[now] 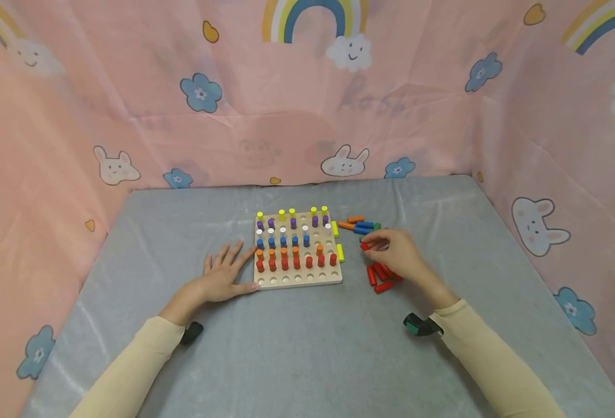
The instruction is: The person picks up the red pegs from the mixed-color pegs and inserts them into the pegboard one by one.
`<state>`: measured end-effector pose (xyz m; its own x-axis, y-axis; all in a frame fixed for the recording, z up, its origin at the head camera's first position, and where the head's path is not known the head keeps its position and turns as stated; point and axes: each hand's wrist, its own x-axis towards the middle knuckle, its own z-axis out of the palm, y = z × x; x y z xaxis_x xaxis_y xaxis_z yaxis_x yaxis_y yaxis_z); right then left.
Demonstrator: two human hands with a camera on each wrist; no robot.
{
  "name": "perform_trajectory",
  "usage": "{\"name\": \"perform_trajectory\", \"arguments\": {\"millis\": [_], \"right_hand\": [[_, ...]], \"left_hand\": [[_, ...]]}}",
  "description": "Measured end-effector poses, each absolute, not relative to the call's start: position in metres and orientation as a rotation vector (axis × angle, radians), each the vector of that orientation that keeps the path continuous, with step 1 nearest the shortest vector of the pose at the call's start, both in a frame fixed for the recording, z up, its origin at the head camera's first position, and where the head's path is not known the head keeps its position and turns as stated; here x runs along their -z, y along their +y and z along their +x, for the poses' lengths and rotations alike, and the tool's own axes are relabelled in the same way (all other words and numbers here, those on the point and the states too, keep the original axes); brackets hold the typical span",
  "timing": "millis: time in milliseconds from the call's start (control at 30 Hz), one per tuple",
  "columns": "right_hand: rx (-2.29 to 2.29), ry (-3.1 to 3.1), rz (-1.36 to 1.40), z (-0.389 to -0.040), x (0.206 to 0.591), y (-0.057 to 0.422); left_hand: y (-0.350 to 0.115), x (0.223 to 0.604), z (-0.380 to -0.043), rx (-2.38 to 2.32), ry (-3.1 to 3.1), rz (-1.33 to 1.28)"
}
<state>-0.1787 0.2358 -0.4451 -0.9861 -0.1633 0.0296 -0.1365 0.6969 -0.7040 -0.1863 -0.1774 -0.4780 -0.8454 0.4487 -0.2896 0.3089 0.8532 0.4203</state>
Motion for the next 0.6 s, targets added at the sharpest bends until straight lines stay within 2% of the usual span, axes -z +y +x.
{"name": "perform_trajectory", "arguments": {"millis": [600], "right_hand": [[1.404, 2.726, -0.286, -0.17, 0.444, 0.208]], "left_hand": [[-0.178, 0.48, -0.188, -0.504, 2.653, 0.562]]}}
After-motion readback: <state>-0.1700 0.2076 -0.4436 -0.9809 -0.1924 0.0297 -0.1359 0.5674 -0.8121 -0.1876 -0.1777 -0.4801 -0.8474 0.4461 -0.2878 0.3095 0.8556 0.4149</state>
